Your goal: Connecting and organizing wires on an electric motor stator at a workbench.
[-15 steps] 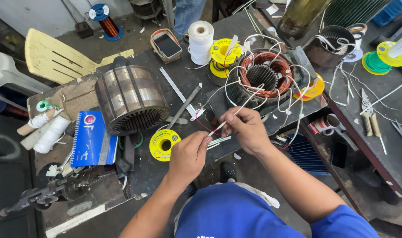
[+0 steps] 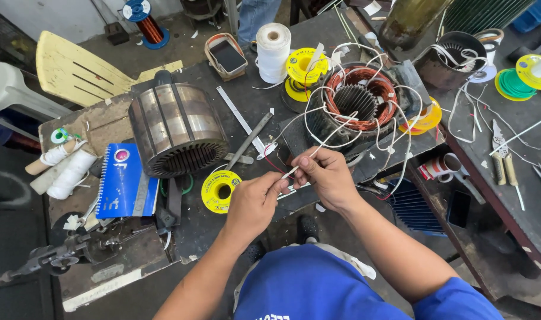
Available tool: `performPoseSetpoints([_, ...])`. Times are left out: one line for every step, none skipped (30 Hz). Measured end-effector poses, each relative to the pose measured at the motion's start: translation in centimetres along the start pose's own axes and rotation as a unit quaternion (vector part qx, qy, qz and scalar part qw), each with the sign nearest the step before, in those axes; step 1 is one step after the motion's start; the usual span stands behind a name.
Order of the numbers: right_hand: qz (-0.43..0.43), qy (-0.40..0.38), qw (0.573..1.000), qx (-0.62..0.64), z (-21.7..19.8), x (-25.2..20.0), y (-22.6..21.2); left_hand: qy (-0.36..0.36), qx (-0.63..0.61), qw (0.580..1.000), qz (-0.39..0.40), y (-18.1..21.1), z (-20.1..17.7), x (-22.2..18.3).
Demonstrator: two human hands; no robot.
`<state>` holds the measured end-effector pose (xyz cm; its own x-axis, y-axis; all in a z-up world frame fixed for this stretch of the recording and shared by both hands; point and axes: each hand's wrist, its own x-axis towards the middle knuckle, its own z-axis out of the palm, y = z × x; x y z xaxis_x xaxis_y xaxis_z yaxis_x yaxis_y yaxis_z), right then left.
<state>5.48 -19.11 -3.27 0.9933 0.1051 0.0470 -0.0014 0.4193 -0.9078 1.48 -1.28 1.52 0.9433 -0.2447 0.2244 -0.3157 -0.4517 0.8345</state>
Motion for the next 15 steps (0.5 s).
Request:
performPoseSetpoints([0.001, -0.001, 1.0, 0.0, -0.1, 0.1, 0.0, 0.001, 0.0, 1.0, -0.001, 0.0, 0.1, -0.1])
performPoseSetpoints([0.006, -0.007, 1.0, -0.006, -0.2, 0.2, 0.1, -0.022, -0.051, 0.998, -0.015, 0.0, 0.3, -0.2])
performPoseSetpoints([0.011, -0.013, 1.0, -0.013, -0.3, 0.1, 0.1, -0.046, -0.103, 0.993, -0.03, 0.0, 0.5, -0.4])
performPoseSetpoints([0.013, -0.013, 1.0, -0.013, -0.3, 0.1, 0.2, -0.046, -0.103, 0.993, -0.031, 0.2, 0.2, -0.4])
performPoseSetpoints([0.012, -0.018, 1.0, -0.015, -0.3, 0.2, 0.2, -0.052, -0.129, 0.989, -0.041, 0.4, -0.1, -0.2])
performPoseSetpoints([0.011, -0.023, 1.0, -0.016, -0.3, 0.3, 0.3, -0.059, -0.155, 0.985, -0.05, 0.6, -0.3, -0.1])
performPoseSetpoints([0.012, -0.024, 1.0, -0.016, -0.2, 0.3, 0.2, -0.058, -0.155, 0.985, -0.051, 0.2, -0.2, 0.0])
performPoseSetpoints([0.008, -0.027, 0.999, -0.025, -0.2, 0.2, 0.2, -0.033, -0.076, 0.996, -0.021, -0.1, -0.1, 0.2])
performPoseSetpoints([0.004, -0.031, 0.999, -0.033, -0.1, 0.2, 0.1, -0.007, 0.005, 1.0, 0.01, -0.6, 0.0, 0.3])
performPoseSetpoints([0.005, -0.032, 0.999, -0.033, -0.2, 0.1, 0.6, -0.006, 0.005, 1.0, 0.009, -0.4, 0.1, 0.2])
performPoseSetpoints([0.002, -0.027, 0.999, -0.034, -0.3, 0.0, 0.9, 0.026, 0.064, 0.997, 0.036, -0.3, 0.3, 0.2])
performPoseSetpoints([-0.001, -0.022, 0.999, -0.035, -0.4, -0.2, 1.3, 0.057, 0.124, 0.989, 0.063, -0.1, 0.4, 0.2])
performPoseSetpoints([-0.001, -0.022, 0.999, -0.036, -0.5, -0.2, 1.5, 0.057, 0.123, 0.989, 0.063, 0.0, 0.6, 0.2])
performPoseSetpoints([-0.006, -0.016, 0.999, -0.037, -0.5, -0.3, 1.8, 0.072, 0.142, 0.984, 0.078, 0.1, 0.9, 0.2])
performPoseSetpoints([-0.011, -0.011, 0.999, -0.037, -0.5, -0.4, 2.1, 0.087, 0.161, 0.979, 0.091, 0.2, 1.0, 0.2])
